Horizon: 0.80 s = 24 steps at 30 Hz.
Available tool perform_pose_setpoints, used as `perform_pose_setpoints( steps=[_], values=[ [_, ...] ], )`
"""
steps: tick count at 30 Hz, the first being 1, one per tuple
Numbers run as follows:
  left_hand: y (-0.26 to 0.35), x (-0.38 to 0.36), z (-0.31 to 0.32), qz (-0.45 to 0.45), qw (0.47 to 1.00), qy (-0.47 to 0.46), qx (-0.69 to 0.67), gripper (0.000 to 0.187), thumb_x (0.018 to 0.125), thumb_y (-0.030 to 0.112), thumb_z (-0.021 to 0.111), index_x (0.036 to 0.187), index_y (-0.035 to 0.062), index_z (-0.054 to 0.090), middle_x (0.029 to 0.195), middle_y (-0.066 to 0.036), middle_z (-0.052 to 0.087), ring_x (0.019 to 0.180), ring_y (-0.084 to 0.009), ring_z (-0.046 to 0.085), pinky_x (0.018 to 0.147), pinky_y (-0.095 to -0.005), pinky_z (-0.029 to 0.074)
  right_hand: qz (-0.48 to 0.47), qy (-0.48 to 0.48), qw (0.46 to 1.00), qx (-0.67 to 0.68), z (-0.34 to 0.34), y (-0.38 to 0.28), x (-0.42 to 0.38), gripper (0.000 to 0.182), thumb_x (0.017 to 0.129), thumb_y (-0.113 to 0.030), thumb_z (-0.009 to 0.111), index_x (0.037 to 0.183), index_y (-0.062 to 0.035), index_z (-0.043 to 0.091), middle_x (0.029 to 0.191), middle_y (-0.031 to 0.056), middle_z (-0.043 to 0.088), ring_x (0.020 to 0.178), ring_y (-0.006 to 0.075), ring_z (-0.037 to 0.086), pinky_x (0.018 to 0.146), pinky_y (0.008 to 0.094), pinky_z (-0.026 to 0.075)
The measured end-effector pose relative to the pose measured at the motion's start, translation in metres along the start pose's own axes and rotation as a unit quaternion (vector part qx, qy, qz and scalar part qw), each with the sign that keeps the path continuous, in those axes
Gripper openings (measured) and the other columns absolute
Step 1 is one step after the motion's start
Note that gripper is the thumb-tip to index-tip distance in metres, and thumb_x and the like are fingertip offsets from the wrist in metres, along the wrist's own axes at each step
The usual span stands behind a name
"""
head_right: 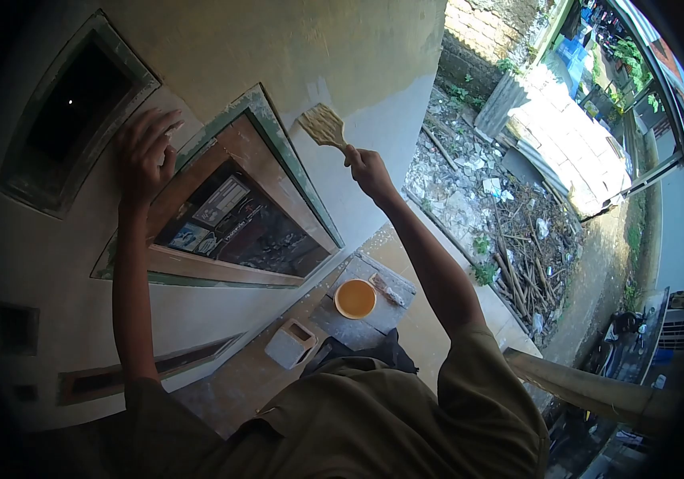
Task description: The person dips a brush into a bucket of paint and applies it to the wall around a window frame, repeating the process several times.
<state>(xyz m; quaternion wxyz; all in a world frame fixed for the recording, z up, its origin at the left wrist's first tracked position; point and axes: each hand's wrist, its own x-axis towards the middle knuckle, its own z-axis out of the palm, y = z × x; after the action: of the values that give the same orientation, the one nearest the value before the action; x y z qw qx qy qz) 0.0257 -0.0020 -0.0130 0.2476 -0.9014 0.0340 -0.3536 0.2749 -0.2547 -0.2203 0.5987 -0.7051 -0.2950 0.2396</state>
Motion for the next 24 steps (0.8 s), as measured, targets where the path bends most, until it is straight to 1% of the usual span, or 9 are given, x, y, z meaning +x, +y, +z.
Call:
perform_pose_setpoints(
  steps=[2,3,5,8,12,17,21,23,24],
  values=[
    [0.001,-0.001,0.000,-0.002,1.000,-0.001,-0.001,0.020,0.074,0.004,0.056,0.090,0.0083,0.066,0.120,0.004,0.060,0.118,-0.0190,0.051,0.097,-0.0408,0.037,0.037,0.009,0.999,-0.020,-0.004,0.004,-0.006,0.050,0.099,-0.041,0.042,0.072,-0.0016,0.056,0.051,-0.0029,0.038,0.047,0.0074,0.034,0.045,0.0283,0.030],
    [0.000,-0.001,0.000,-0.004,1.000,-0.002,-0.001,0.020,0.074,0.004,0.056,0.090,0.0083,0.066,0.120,0.004,0.060,0.118,-0.0192,0.051,0.097,-0.0408,0.037,0.034,0.012,0.999,-0.019,-0.006,0.000,-0.010,0.050,0.099,-0.041,0.042,0.072,-0.0016,0.056,0.051,-0.0029,0.038,0.047,0.0074,0.034,0.045,0.0283,0.030],
    [0.000,-0.002,-0.001,-0.004,1.000,-0.005,-0.004,0.020,0.073,0.004,0.056,0.090,0.0083,0.066,0.120,0.004,0.060,0.118,-0.0191,0.051,0.096,-0.0408,0.037,0.044,0.023,0.998,0.031,-0.011,-0.015,-0.016,0.048,0.098,-0.042,0.042,0.073,-0.0038,0.056,0.051,-0.0050,0.038,0.045,0.0056,0.032,0.043,0.0263,0.029],
    [0.000,0.000,-0.001,-0.004,1.000,-0.009,-0.009,0.019,0.073,0.004,0.056,0.089,0.0082,0.066,0.119,0.004,0.060,0.118,-0.0191,0.051,0.096,-0.0408,0.037,-0.017,0.008,0.984,0.178,-0.016,-0.063,-0.014,0.042,0.099,-0.042,0.042,0.077,-0.0074,0.053,0.054,-0.0086,0.035,0.043,0.0015,0.028,0.038,0.0210,0.022],
    [-0.001,-0.001,0.000,0.001,1.000,0.000,-0.010,0.018,0.073,0.003,0.055,0.087,0.0079,0.066,0.119,0.003,0.060,0.118,-0.0189,0.050,0.096,-0.0414,0.036,-0.064,-0.008,0.983,0.173,-0.012,-0.101,0.001,0.041,0.099,-0.042,0.041,0.077,-0.0083,0.050,0.056,-0.0088,0.028,0.045,0.0028,0.022,0.040,0.0226,0.019],
    [-0.001,-0.001,0.000,0.007,1.000,-0.002,-0.007,0.016,0.073,0.004,0.056,0.086,0.0075,0.065,0.119,0.002,0.060,0.118,-0.0193,0.050,0.096,-0.0427,0.035,-0.086,-0.006,0.985,0.152,0.001,-0.080,0.024,0.043,0.098,-0.044,0.042,0.077,-0.0084,0.051,0.056,-0.0090,0.031,0.044,0.0028,0.024,0.039,0.0222,0.020],
    [-0.001,-0.001,-0.001,0.009,1.000,-0.010,-0.014,0.015,0.073,0.005,0.056,0.085,0.0072,0.064,0.119,0.003,0.060,0.118,-0.0191,0.050,0.096,-0.0431,0.035,-0.062,0.003,0.993,0.103,-0.001,-0.047,0.017,0.044,0.098,-0.044,0.042,0.076,-0.0073,0.052,0.053,-0.0086,0.034,0.042,0.0021,0.028,0.038,0.0223,0.021],
    [-0.001,-0.001,-0.002,0.007,1.000,-0.011,-0.012,0.014,0.072,0.005,0.056,0.084,0.0072,0.064,0.119,0.003,0.060,0.118,-0.0191,0.050,0.096,-0.0431,0.035,-0.031,0.014,0.997,0.071,-0.004,-0.041,0.009,0.048,0.099,-0.041,0.042,0.073,-0.0028,0.054,0.054,-0.0052,0.036,0.050,0.0057,0.031,0.046,0.0260,0.026],
    [-0.001,-0.001,-0.002,0.005,1.000,-0.011,-0.012,0.014,0.072,0.005,0.056,0.083,0.0072,0.064,0.118,0.003,0.060,0.118,-0.0190,0.050,0.096,-0.0432,0.035,-0.032,0.014,0.997,0.071,-0.005,-0.041,0.005,0.048,0.099,-0.041,0.042,0.073,-0.0028,0.054,0.054,-0.0052,0.036,0.050,0.0057,0.031,0.046,0.0260,0.026]
  ],
)
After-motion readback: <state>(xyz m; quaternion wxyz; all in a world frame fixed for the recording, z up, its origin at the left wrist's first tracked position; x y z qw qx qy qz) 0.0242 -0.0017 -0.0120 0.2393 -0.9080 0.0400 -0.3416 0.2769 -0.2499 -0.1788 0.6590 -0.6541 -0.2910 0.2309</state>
